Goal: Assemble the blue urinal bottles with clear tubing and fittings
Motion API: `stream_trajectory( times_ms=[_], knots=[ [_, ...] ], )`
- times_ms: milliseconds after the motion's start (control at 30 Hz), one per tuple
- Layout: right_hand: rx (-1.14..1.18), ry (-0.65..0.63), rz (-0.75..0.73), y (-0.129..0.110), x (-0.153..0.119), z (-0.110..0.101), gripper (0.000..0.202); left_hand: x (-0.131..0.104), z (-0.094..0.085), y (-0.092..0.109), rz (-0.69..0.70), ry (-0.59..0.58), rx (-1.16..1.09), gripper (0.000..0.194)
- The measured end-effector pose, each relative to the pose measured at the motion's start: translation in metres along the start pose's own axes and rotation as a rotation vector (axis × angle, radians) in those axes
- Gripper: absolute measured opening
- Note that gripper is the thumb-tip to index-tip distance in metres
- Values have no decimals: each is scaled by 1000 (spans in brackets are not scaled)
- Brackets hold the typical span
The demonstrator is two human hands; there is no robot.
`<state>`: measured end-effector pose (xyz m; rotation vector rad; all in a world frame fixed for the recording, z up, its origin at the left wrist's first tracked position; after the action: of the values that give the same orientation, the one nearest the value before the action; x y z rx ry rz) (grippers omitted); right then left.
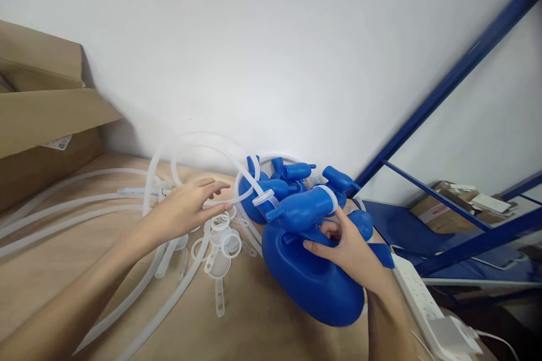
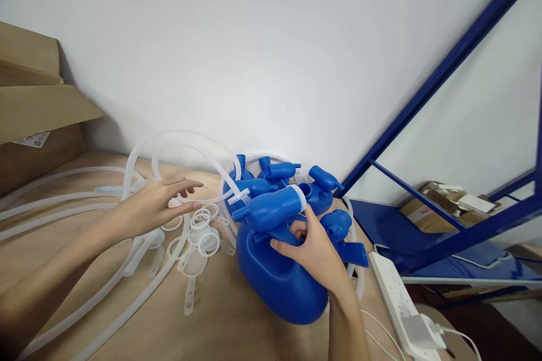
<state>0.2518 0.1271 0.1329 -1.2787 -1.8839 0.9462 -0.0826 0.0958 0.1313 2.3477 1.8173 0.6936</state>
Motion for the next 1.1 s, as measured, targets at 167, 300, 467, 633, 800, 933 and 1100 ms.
stream_trajectory(
  times_ms=[167,300,467,633,800,933,1100],
  knots=[
    [53,124,-12,37,-30,23,83,-1,18,33,214,-42,-60,56],
    [93,226,-35,63,-54,38,77,-7,50,64,380,-6,-56,59],
    [180,185,-50,72,-52,37,44,-5,80,90,469,0,-158,86],
    [309,97,-75,73,-38,38,61,7,76,90,468,-44,-276,76],
    [420,111,15,78,-41,52,64,14,68,75,420,-183,-372,78],
    [479,111,1,77,-50,58,73,20,64,63,411,-275,-492,68],
    [379,149,-120,74,-57,63,69,25,60,63,445,-343,-548,61]
  ],
)
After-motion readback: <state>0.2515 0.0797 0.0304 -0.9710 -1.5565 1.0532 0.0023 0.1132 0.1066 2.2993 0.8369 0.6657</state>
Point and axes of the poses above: each hand's wrist, its own x-axis towards the middle knuckle, its own z-axis out of the palm, y = z × x, the point moved 5 cm from there along x, towards the middle knuckle, and after that the axes turned 4 degrees about x, right-handed, at the moved point
